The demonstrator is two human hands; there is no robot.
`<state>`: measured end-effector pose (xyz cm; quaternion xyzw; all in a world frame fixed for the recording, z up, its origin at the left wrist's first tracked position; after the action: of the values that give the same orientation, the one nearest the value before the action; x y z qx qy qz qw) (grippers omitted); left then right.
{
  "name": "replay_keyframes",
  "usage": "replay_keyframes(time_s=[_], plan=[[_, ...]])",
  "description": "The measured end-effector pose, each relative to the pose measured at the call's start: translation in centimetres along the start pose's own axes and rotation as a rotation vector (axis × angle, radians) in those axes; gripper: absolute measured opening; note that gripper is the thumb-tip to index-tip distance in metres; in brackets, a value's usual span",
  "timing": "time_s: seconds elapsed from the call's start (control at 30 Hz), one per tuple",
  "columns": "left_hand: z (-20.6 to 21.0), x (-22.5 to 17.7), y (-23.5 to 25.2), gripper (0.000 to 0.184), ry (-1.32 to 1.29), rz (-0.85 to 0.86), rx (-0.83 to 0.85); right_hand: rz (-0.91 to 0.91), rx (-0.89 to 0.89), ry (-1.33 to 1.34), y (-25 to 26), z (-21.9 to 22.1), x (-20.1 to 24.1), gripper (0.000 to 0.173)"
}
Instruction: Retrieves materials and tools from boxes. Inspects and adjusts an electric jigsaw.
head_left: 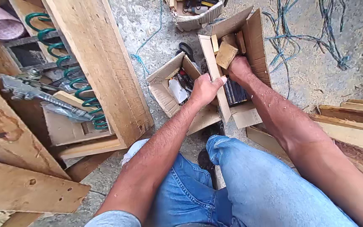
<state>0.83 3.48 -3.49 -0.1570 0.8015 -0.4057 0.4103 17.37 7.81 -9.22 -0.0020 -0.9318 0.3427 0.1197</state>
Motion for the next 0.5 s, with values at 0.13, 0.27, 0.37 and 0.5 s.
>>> replay_keyframes(time_s=[0.13, 0.27, 0.37, 0.5], plan=[[-0.2, -0.9, -1.8, 0.053, -0.088, 0.011, 0.156, 0.161, -0.104, 0.125, -3.4, -3.8, 0.8, 0.027], [-2.6, -1.4, -4.1, 0.044, -0.044, 0.026, 0.149, 0.005, -0.297, 0.068, -8.2, -8.4, 2.1, 0.04], [-5.7, -0.6, -5.1, 0.03, 0.075, 0.026, -0.01, -0.103, -0.551, 0.232, -11.8, -11.7, 0.9, 0.031], [-11.6, 1.7, -6.3, 0.041, 0.442, -0.106, -0.256, 0.111, -0.618, 0.467, -11.9, -11.9, -3.6, 0.016]])
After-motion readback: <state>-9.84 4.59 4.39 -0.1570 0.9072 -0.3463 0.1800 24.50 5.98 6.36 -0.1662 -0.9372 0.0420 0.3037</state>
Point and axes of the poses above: each hand's wrist, its own y-axis towards the middle knuckle, its own z-axis out of the palm, x = y × z, the point moved 5 cm from there along y, towards the middle knuckle, and after that the axes turned 8 degrees about -z, right-handed, at the moved point
